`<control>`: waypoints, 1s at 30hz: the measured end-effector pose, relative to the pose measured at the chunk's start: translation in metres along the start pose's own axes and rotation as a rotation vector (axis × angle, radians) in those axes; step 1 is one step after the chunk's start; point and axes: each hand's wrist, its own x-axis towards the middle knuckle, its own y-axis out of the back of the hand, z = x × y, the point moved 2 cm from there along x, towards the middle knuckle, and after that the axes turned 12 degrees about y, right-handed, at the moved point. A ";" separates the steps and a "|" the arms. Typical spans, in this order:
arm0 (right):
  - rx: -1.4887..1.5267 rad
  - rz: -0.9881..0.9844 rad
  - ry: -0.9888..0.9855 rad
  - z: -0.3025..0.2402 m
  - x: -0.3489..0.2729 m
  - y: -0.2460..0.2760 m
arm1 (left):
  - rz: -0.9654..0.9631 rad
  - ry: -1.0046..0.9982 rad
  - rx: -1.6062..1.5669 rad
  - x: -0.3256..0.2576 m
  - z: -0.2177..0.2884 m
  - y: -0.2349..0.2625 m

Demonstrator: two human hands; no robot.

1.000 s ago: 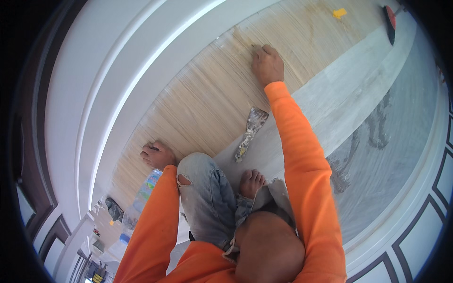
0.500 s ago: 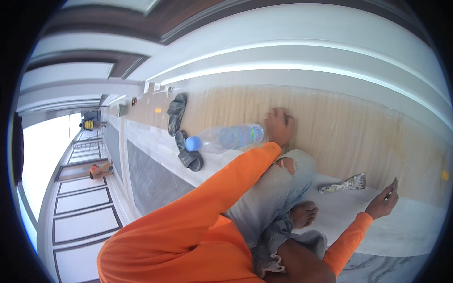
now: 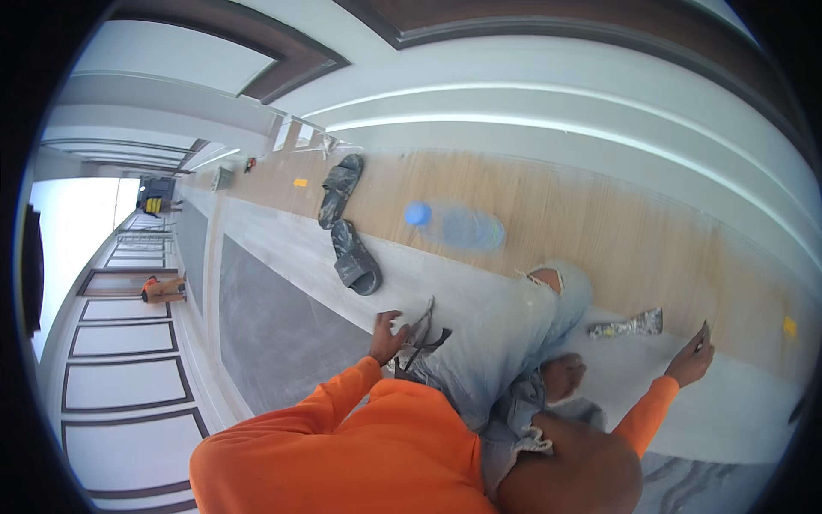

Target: The person is sitting on the floor applying grout to the gaps between light-colored wood-look tiles. They use a small metal tool to spread the grout and a cloth to wipe away excess material from the tile surface.

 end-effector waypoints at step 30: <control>0.903 0.371 -0.901 -0.096 -0.230 0.151 | -0.262 -1.114 -0.333 -0.125 0.518 0.051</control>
